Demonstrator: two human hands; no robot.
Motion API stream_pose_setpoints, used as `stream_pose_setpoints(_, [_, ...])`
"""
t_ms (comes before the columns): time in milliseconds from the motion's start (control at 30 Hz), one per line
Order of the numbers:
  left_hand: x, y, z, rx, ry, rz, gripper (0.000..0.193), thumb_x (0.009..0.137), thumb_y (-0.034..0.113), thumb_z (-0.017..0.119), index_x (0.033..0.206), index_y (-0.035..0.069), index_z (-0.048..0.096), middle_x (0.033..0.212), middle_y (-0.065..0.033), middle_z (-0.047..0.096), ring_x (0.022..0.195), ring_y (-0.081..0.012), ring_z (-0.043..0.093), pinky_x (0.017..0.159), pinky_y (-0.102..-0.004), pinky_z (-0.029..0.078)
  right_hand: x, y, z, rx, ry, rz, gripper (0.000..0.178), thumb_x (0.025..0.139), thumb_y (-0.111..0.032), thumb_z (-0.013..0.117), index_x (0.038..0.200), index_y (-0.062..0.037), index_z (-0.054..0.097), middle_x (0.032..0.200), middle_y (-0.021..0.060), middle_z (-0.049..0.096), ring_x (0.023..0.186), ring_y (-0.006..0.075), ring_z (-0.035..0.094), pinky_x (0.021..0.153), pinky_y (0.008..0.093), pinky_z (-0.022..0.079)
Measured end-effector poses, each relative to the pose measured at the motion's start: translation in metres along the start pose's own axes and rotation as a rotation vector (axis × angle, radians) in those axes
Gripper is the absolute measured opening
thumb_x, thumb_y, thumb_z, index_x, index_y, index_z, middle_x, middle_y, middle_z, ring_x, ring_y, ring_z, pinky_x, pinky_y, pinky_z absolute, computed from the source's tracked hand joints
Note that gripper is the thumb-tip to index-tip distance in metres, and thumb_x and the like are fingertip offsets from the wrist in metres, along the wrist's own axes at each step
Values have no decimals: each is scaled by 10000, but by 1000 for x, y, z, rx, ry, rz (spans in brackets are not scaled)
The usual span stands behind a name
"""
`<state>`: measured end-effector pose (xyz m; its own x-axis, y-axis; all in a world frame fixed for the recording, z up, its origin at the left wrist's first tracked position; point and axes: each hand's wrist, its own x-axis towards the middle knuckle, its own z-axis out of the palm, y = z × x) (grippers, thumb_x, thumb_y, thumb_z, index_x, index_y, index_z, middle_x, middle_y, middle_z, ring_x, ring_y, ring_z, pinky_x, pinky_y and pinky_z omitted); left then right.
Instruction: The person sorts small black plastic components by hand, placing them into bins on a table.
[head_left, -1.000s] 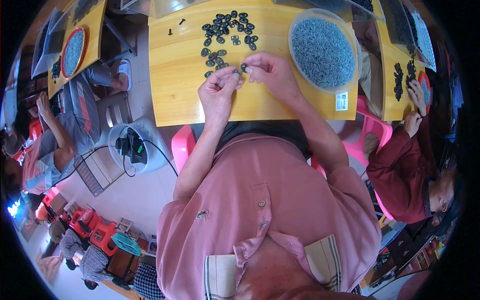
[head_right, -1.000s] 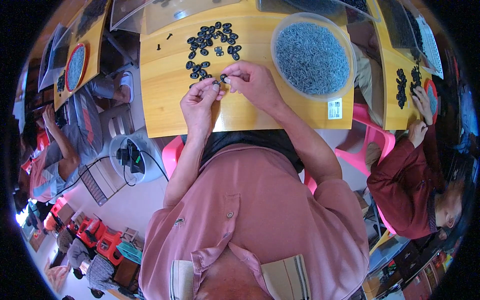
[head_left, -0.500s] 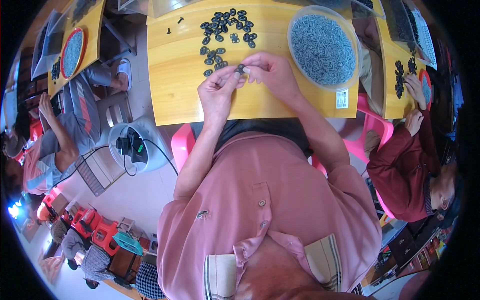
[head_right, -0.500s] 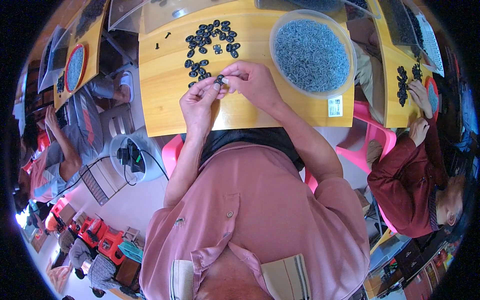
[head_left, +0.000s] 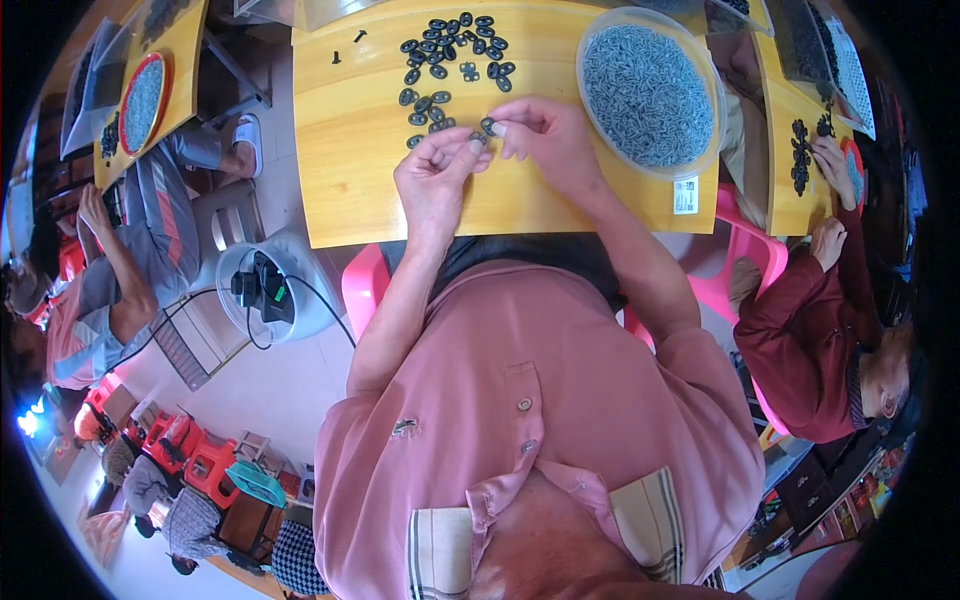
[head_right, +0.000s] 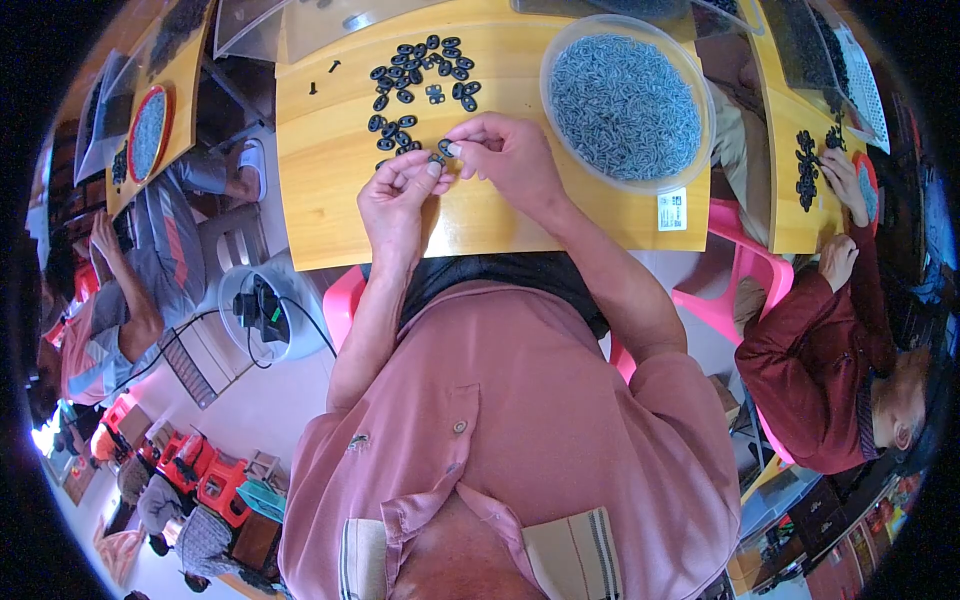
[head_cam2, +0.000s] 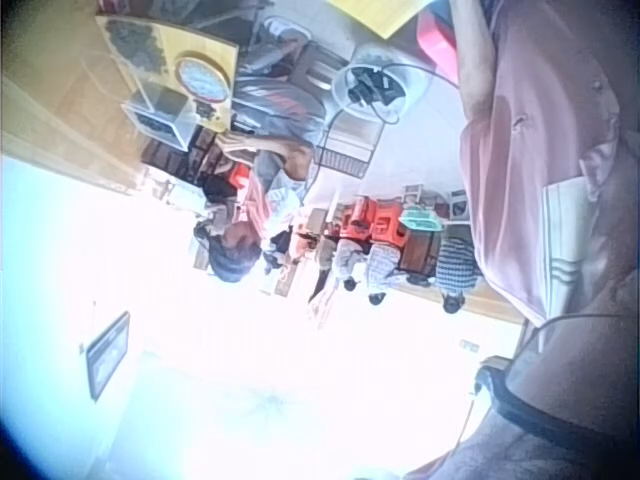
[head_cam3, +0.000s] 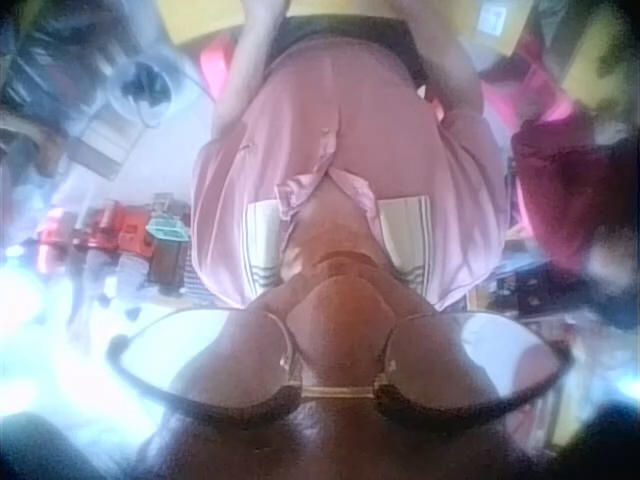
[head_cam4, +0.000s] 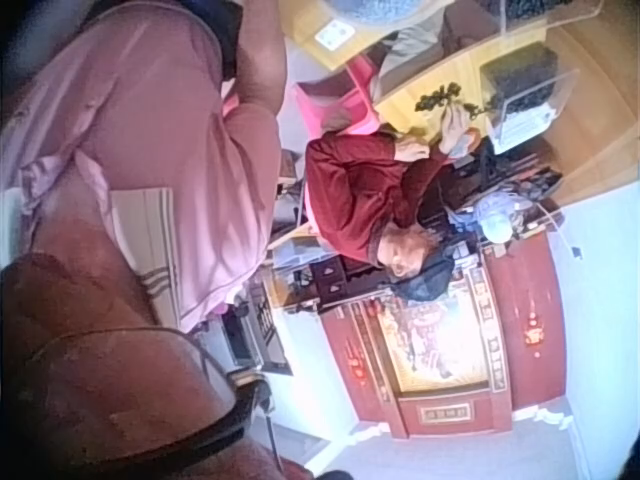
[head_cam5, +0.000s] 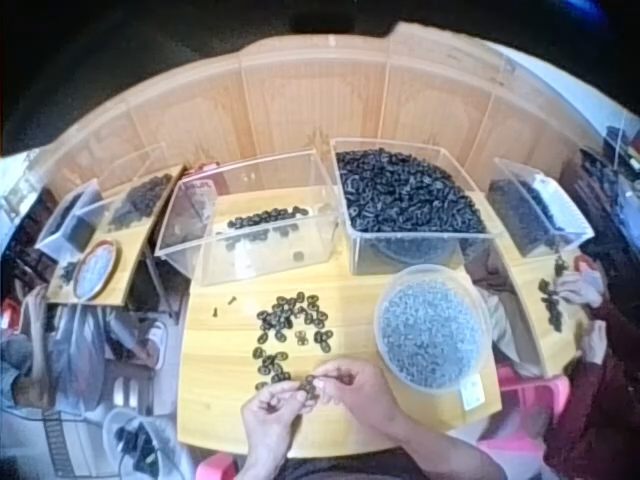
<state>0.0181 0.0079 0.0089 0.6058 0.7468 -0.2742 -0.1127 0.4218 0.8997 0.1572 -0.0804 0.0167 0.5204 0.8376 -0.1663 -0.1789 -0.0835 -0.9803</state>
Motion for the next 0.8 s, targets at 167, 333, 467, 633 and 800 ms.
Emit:
stream_pose_setpoints(167, [-1,0,0,-7,21,-14,138,871,-26,654,1007,-46,649,845,-110,698,745,-138,678,695,-250,562,1,-3,-1,-25,-9,11,160,863,-6,618,1005,57,657,824,58,672,661,75,599,620,211,498])
stream_pose_setpoints(333, [0,-1,-1,-39,6,-19,145,871,-27,654,1014,-47,651,856,-110,699,751,-138,677,704,-250,563,1,-4,1,-19,-25,-3,153,855,6,626,995,61,656,827,56,670,662,73,599,617,209,498])
stream_pose_setpoints(467, [-1,0,0,-30,19,-23,138,870,-24,658,1007,-47,651,856,-104,698,755,-131,674,695,-245,556,1,-4,0,-40,-23,-7,147,858,1,626,988,62,656,821,60,671,662,74,603,613,210,500])
stream_pose_setpoints(633, [0,-8,-4,-15,2,51,137,870,-21,663,1005,-37,651,857,-93,696,747,-120,668,672,-238,544,0,-4,2,-52,-24,-10,145,857,1,625,985,63,657,817,64,674,662,76,611,604,212,503])
stream_pose_setpoints(800, [-2,-4,-1,18,-30,56,138,874,-19,660,1011,-29,653,864,-87,698,753,-118,670,695,-234,543,-1,-3,2,-25,-20,-41,148,858,-4,621,985,61,659,816,67,679,669,85,625,608,213,510])
